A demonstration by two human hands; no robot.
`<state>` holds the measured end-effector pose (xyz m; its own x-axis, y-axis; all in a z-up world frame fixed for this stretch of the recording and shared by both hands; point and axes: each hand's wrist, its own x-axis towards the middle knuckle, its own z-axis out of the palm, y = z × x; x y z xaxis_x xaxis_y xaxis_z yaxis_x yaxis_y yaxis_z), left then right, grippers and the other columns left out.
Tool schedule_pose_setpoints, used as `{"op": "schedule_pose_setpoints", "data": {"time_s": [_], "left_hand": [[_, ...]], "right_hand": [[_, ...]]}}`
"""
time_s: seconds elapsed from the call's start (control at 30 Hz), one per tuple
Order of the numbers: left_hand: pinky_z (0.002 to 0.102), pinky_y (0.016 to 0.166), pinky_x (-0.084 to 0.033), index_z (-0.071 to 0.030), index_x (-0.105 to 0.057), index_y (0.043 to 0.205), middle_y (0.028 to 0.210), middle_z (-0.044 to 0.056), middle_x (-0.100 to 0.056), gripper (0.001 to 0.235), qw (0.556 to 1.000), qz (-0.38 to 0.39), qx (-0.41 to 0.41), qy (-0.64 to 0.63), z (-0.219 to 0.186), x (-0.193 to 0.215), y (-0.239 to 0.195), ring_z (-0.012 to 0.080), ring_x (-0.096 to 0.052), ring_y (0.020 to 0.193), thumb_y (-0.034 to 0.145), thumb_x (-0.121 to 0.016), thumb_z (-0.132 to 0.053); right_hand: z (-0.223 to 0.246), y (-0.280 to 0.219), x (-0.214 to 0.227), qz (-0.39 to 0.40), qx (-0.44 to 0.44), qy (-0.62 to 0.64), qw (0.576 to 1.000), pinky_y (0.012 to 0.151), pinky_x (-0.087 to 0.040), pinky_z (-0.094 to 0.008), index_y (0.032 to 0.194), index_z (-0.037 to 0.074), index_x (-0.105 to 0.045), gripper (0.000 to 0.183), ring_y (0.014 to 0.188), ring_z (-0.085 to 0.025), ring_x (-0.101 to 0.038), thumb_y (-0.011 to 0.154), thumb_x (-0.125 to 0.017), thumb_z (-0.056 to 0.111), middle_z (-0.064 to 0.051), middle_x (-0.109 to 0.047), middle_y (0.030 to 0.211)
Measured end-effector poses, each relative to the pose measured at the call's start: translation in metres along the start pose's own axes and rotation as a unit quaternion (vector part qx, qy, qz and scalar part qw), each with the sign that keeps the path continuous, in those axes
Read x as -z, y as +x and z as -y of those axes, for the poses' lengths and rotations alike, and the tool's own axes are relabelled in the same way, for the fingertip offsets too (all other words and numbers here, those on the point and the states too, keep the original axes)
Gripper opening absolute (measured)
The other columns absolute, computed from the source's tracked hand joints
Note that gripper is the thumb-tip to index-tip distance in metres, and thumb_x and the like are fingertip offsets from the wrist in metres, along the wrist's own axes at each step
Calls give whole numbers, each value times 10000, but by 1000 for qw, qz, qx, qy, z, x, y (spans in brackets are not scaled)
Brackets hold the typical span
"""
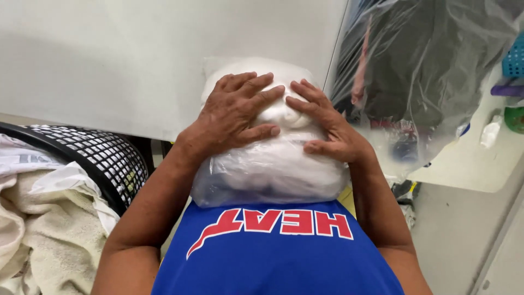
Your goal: The person seals a plastic bag containing white laundry by folding the opening and applying adhesive tape by hand.
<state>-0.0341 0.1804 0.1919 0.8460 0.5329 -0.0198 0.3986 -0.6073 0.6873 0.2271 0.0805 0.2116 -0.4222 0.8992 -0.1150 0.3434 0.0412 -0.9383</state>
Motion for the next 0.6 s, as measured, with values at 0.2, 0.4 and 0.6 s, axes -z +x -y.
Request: {"op": "schedule_pose_setpoints", "data": {"time_s": [0.2,0.4,0.6], "left_hand": [[635,1083,-316,-152,-410,1545,1539,120,-511,820,989,143,-5,-37,-49,82,-9,424,-418,1402,939,-441,-705],[355,602,-512,-173,-673,977,894,26,-674,57,944,61,-167,279,-86,48,-29,215,-631,733,953,-627,-198],[454,507,-457,-131,-622,761,750,23,-649,201,982,185,-36,12,-40,28,0,281,-632,580,937,-525,-114]], "right_hand": [[13,-1,2,15,9,-51,999,1303,-134,-659,1623,209,-324,755,1639,-359,-105,988,-554,545,-128,-195,1737],[14,2,9,17,21,-36,999,1320,-138,-615,1613,210,-347,729,1644,-352,-133,990,-601,491,-121,-223,1733],[31,10,24,49,-34,-90,994,1258,-181,-607,1586,194,-369,626,1604,-377,-181,1038,-474,479,-178,-246,1710]]}}
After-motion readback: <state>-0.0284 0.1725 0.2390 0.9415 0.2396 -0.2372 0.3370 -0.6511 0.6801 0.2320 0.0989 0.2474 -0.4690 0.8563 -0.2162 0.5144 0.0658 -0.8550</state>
